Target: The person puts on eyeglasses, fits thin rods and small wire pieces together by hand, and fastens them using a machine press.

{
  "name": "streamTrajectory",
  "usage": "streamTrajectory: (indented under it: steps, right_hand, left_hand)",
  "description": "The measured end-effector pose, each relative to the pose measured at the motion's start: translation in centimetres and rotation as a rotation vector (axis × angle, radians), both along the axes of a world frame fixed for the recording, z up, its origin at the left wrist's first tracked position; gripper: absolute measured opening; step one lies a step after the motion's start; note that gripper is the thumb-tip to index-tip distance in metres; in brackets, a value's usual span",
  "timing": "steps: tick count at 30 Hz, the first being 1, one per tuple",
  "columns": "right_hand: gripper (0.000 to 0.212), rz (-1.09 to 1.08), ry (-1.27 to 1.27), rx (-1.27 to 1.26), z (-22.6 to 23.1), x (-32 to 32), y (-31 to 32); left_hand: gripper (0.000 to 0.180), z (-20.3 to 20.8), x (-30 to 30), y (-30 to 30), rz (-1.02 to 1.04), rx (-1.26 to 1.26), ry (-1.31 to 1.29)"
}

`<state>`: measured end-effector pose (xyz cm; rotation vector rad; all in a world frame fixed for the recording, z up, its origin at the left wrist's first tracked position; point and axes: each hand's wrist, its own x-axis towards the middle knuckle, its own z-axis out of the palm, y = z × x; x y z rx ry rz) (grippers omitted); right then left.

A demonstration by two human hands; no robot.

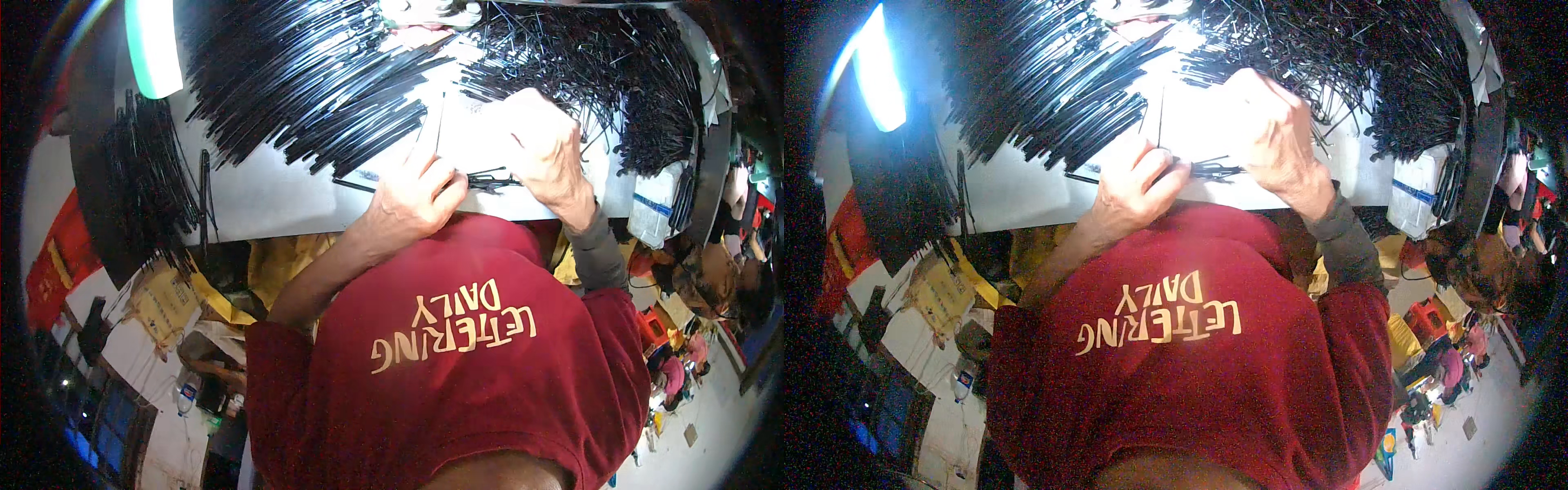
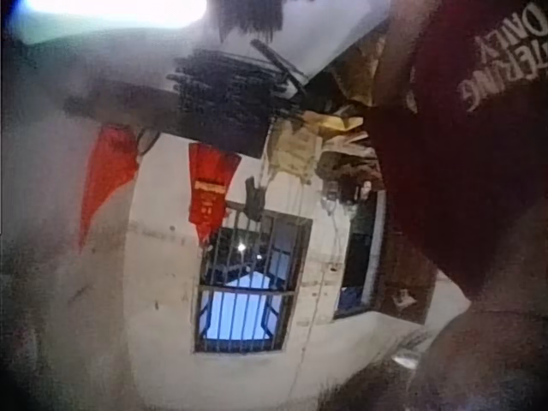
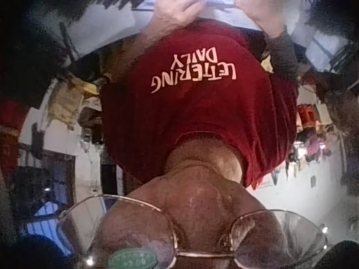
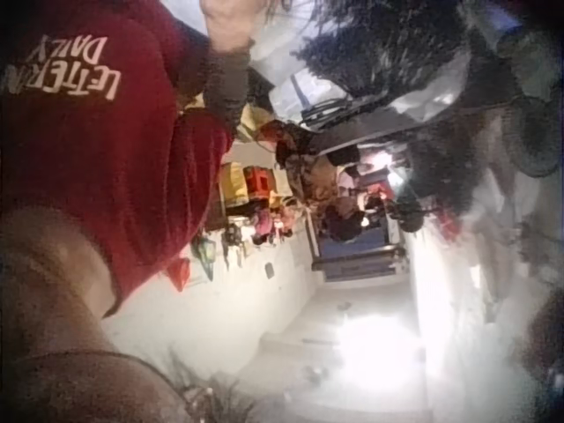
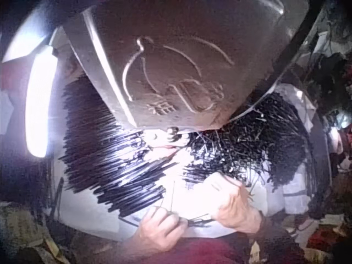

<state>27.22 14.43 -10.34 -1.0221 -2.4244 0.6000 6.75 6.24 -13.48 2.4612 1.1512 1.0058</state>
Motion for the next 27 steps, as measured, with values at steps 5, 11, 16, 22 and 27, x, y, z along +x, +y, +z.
streamTrajectory:
  steps: [5, 11, 16, 22, 27]
  right_hand:
    - [0.025, 0.18, -0.089, 0.014, 0.1, -2.2, -1.2]
    - [0.026, 0.228, -0.147, 0.076, 1.1, -1.1, -0.8]
    - [0.022, 0.165, -0.196, 0.105, 1.1, -0.8, -1.0]
    - [0.022, 0.151, -0.183, 0.122, 0.5, 0.6, -0.4]
    - [0.023, 0.076, -0.147, 0.221, 2.2, 1.2, 0.2]
  left_hand:
    - [0.022, 0.2, 0.1, -0.3, -0.003, -0.034, -0.006]
    - [0.026, 0.3, -0.3, -0.1, -0.03, -0.012, -0.013]
    - [0.031, 0.0, -0.2, -0.3, -0.037, -0.036, 0.008]
    - [0.03, 0.2, -0.2, -0.2, -0.043, -0.026, 0.002]
    - [0.03, 0.1, -0.2, -0.1, -0.026, -0.011, -0.003]
